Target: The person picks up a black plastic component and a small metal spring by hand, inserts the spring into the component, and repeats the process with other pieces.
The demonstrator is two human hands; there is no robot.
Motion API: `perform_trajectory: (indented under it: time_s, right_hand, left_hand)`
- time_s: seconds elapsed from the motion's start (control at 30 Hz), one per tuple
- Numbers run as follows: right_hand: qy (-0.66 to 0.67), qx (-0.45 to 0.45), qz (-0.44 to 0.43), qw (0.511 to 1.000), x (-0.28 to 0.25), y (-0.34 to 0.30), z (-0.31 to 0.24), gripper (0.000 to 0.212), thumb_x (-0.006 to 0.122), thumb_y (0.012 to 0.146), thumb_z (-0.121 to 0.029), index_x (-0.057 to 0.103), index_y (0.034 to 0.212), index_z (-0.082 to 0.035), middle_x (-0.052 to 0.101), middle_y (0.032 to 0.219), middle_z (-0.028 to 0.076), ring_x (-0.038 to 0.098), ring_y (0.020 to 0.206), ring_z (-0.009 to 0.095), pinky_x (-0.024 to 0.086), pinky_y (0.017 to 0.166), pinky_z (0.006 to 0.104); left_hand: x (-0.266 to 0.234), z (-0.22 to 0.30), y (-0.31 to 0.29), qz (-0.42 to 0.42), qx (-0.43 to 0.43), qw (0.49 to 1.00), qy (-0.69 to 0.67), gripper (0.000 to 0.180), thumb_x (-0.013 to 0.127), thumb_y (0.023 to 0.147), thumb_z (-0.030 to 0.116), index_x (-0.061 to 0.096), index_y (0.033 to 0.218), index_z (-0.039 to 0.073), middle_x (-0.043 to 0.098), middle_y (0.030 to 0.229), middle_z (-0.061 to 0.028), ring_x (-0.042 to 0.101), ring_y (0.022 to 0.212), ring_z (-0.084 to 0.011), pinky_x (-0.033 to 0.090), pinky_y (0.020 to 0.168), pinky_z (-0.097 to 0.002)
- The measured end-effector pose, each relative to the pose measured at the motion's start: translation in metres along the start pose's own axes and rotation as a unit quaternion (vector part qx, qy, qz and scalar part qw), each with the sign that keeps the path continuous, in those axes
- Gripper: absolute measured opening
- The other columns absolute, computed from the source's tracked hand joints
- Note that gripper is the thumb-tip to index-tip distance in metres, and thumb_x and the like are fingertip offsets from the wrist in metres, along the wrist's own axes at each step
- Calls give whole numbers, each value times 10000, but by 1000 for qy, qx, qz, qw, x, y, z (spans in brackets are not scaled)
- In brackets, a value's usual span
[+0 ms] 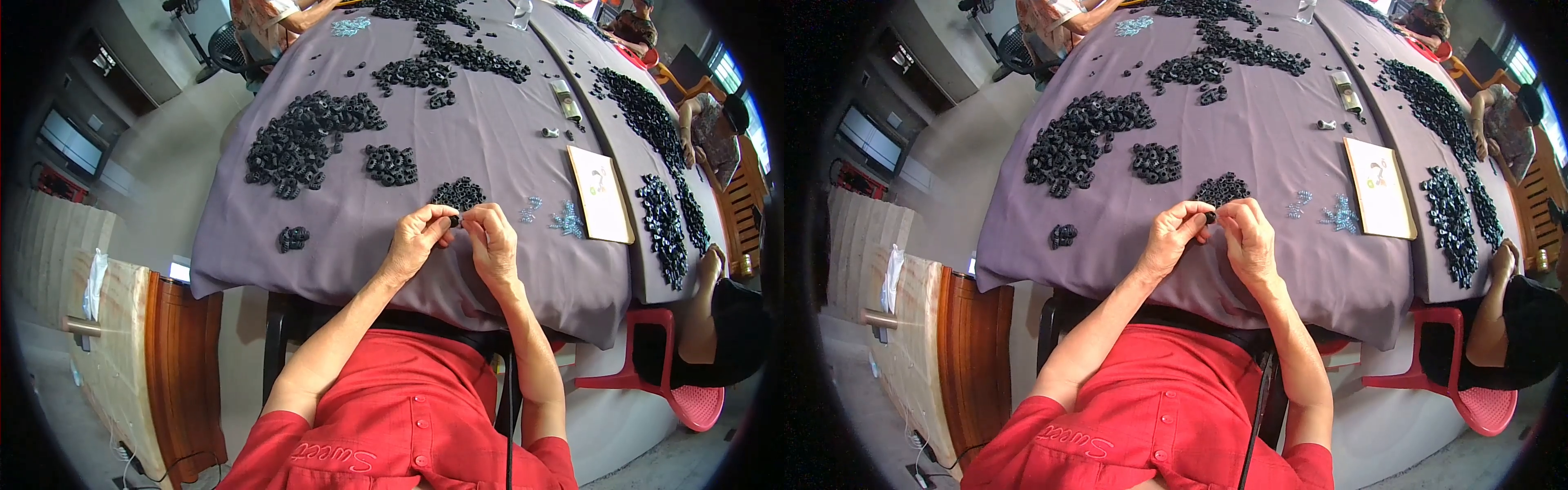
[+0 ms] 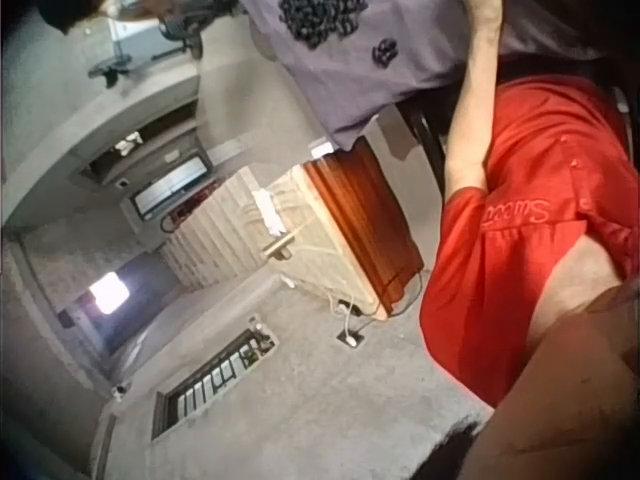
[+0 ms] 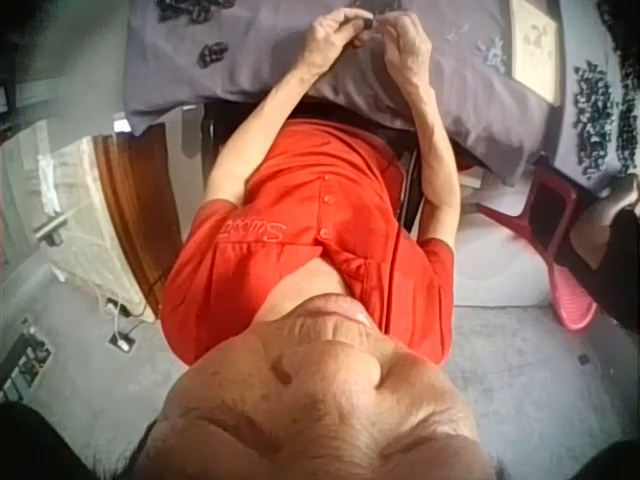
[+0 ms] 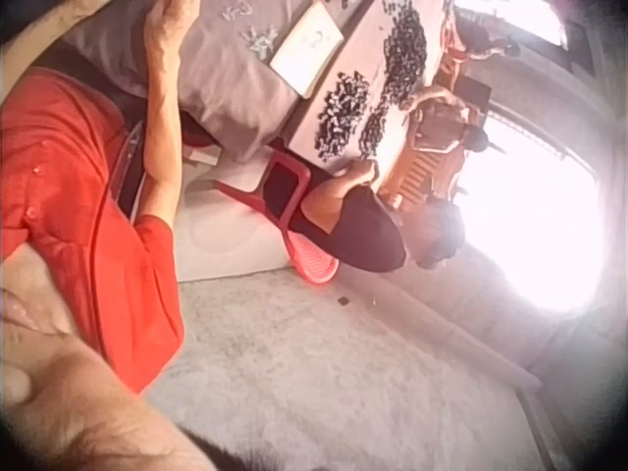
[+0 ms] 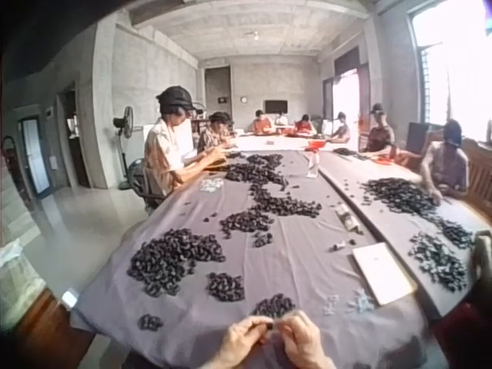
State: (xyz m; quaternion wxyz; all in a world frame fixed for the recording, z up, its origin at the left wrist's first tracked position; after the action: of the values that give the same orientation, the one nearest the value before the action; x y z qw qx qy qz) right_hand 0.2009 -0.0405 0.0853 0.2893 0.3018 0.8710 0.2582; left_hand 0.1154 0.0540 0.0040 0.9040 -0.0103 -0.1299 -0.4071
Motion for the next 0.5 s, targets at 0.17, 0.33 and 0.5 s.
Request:
perform_trajectory:
  time_s: [0.17, 0.33, 0.5]
  right_hand:
    - [-22, -18, -10, 1000, 3, -2, -3, 178, 563, 784, 110, 576, 919, -5, 570, 871, 129, 606, 750, 268, 497, 655, 319]
    - [-52, -56, -27, 997, 9, -4, -12, 271, 561, 769, 106, 588, 1016, -5, 589, 916, 136, 610, 788, 297, 506, 670, 340]
    - [-191, -146, -70, 968, 24, -7, -33, 410, 530, 764, 27, 548, 1172, -13, 606, 1028, 145, 612, 874, 279, 508, 748, 364]
  left_hand:
    - [3, 2, -1, -5, 4, 1000, 30, 154, 542, 942, 101, 637, 1046, 39, 603, 783, 26, 537, 685, -42, 468, 653, -196]
    - [2, 2, 0, 3, 3, 1000, 17, 159, 539, 946, 113, 636, 1047, 38, 600, 783, 25, 531, 682, -41, 463, 651, -197]
    - [-8, -3, 3, 18, 20, 999, -43, 165, 538, 946, 137, 632, 1044, 43, 612, 797, 30, 532, 677, -33, 460, 644, -189]
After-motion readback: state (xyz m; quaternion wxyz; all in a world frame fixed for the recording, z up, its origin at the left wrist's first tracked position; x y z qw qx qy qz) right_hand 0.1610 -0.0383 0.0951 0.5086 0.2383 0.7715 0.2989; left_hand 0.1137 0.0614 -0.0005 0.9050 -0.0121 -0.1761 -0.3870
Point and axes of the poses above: each hand's wrist, its own y-axis towards the middle knuckle, its own x-axis out of the palm, z = x × y, the point moved 10 cm from there along y, towards the middle knuckle
